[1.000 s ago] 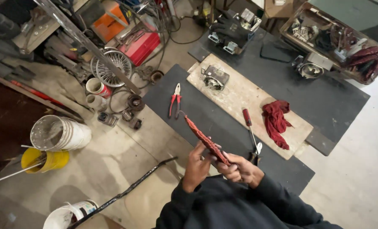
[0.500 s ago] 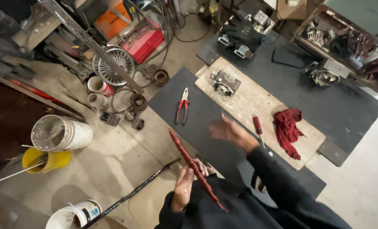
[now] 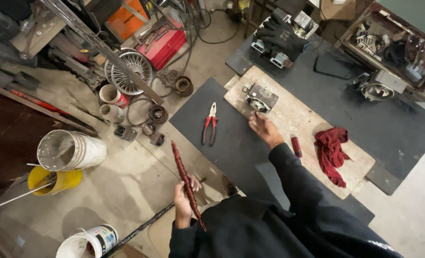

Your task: Repairing a mechanical component using pliers and a screwdriver on a workbench

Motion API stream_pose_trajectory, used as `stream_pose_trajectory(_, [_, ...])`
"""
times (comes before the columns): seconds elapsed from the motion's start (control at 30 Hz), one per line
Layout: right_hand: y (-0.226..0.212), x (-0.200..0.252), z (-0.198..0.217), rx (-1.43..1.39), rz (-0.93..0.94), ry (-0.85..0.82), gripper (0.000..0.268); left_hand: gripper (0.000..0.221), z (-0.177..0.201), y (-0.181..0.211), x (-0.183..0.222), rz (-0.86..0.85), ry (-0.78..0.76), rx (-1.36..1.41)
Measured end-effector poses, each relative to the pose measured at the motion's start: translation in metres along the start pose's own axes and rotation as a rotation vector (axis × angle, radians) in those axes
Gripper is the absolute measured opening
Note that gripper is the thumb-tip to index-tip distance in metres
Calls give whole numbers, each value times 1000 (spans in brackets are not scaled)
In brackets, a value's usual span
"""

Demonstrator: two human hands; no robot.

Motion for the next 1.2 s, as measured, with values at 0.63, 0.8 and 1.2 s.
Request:
stream_pose_trajectory(0.63, [24, -55, 85, -204, 189, 288, 9, 27, -5, -38, -39, 89, -80, -128])
stream_pose_trajectory(0.8, [55, -64, 63, -117, 58, 49, 10, 23, -8, -49, -37, 106, -38, -43])
stream_pose_trajectory(1.2, [-14, 24, 36, 346, 272, -7, 42, 27, 3, -47, -44, 15, -4, 5])
Point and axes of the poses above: each hand's wrist, its own x-axis away from the middle knuckle, its own z-axis out of the back of the hand, y = z × x, the point moved 5 cm from there along -x, towards the middle knuckle, and after that the axes turned 15 degrees about z, right-handed, at the moved point
